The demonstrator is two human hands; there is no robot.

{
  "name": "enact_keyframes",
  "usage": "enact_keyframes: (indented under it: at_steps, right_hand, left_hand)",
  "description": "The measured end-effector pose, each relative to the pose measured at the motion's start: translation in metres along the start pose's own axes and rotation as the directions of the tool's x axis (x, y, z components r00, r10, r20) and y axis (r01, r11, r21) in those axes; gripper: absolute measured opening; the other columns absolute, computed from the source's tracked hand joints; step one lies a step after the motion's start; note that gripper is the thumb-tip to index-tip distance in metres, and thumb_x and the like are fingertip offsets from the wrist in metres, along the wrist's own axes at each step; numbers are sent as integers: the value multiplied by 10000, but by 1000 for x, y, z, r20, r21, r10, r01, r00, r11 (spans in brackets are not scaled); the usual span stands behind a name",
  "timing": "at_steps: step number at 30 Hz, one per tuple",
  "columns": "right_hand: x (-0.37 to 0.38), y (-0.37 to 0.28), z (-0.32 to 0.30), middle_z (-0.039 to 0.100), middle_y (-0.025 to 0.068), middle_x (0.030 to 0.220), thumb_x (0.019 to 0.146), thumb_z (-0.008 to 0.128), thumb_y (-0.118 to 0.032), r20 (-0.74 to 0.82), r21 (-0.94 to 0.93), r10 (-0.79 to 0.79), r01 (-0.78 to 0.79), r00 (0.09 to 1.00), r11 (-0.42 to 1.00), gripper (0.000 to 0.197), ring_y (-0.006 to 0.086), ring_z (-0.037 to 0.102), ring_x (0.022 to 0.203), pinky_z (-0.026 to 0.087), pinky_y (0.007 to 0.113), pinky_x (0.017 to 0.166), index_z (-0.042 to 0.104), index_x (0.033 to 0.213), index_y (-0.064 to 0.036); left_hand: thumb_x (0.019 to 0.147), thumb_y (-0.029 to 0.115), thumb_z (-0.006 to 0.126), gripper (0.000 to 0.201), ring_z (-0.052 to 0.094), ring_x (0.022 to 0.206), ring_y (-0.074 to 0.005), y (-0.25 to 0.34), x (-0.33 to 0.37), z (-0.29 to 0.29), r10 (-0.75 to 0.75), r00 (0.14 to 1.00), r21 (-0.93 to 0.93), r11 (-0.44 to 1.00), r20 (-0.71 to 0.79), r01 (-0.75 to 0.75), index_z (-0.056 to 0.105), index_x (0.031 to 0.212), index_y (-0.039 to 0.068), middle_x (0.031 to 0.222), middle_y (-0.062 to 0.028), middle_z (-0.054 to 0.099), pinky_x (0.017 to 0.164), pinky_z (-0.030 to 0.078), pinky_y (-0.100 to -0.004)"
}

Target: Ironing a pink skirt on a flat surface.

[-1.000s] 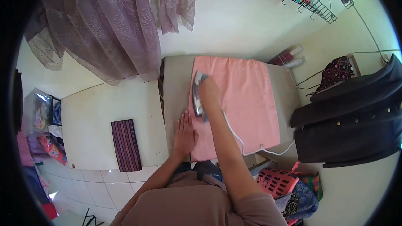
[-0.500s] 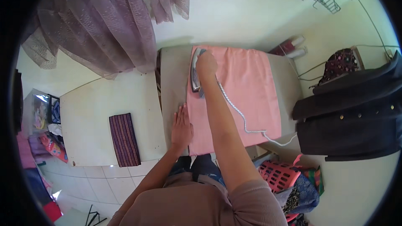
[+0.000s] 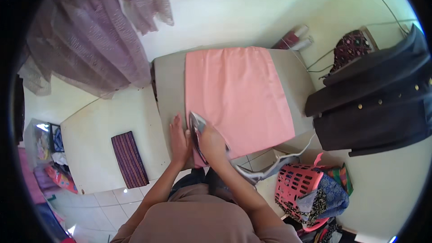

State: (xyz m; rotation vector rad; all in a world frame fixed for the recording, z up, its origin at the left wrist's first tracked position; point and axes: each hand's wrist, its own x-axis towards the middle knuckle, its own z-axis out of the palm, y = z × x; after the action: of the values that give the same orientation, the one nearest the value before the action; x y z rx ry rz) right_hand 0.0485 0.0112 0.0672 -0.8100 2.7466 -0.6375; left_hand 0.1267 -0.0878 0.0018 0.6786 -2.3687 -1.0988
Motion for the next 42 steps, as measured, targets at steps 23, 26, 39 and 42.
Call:
enact_keyframes:
  at_steps: [23,26,39,42]
  right_hand:
    - [151,98,-65,635,256,818,871,590,-257,-295,1,113,-118,949,993,295,404,630,793,493,478,707,543,939,26]
    - [185,104,-79,634,262,838,877,574,-251,-227,23,109,-106,968,994,294,407,630,800,490,487,713,561,941,35]
    - [5,194,-125,626,245,713,853,621,-333,-39,-74,239,-242,970,967,362,429,625,675,481,522,603,494,926,-3]
    - [82,186,-118,637,245,755,868,605,-322,-104,-59,140,-147,985,987,352,417,634,720,491,505,625,517,956,7]
  left_hand:
    - [839,232,586,436,253,1388,-299,63,6,50,-42,961,481,871,272,-99,498,1230,61,1440,-125,349,1035,67,-722]
    - [832,252,595,518,221,1392,-353,87,10,72,-71,960,433,900,269,-55,454,1282,37,1463,-165,304,1041,55,-710]
    - [910,440,471,549,174,1399,-399,105,16,126,75,936,510,822,345,-254,371,1430,295,1542,-115,190,1068,117,-653]
    - [910,447,470,531,167,1398,-409,105,14,121,57,933,520,817,355,-248,385,1420,328,1545,-115,184,1064,123,-656]
